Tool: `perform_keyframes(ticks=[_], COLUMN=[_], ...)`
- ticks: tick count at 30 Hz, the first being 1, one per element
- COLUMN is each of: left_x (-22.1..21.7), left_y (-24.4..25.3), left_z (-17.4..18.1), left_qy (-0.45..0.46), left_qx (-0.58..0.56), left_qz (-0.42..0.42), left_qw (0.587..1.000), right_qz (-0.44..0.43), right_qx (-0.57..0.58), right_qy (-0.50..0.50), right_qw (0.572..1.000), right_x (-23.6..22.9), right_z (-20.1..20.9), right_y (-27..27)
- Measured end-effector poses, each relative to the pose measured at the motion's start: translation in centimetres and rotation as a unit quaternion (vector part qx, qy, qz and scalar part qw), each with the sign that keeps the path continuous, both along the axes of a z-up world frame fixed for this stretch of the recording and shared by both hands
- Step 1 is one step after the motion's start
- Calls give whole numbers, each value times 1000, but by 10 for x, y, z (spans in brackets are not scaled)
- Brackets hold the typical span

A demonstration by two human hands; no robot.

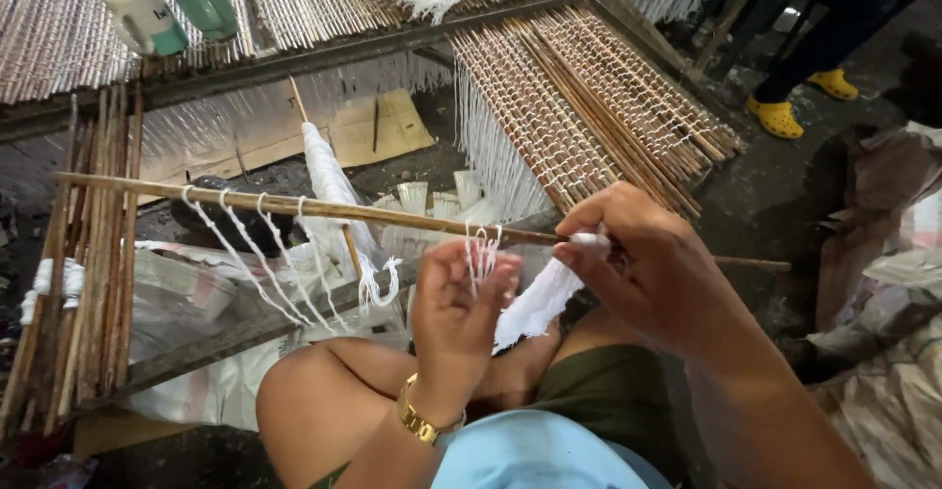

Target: Attaching white candle wicks to a wooden stick by wrapping and knotting them in a candle studio.

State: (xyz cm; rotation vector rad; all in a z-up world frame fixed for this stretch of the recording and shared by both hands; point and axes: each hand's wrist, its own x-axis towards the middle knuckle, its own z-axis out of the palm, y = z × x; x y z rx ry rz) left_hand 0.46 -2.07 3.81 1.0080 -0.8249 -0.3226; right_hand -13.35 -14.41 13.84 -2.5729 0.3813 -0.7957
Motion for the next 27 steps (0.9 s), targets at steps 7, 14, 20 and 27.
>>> perform_keyframes(ticks=[7, 14, 20, 27], left_x=[0, 10, 26, 12], left_y=[-5, 2, 16, -4], left_z=[-1, 0, 15, 7], left_qy=[-231, 73, 54, -158], left_qx=[65, 55, 65, 150], left_qz=[61, -121, -164, -85], left_qw=[969, 988, 983, 972], right_qz=[9, -44, -76, 44], right_qx=[21, -83, -30, 32], right_qy=[17, -27, 14, -21], right_qw=[1000, 995, 997, 998], right_x=[6, 5, 0, 1], right_z=[-8, -14, -11, 1], right_y=[6, 10, 3, 6])
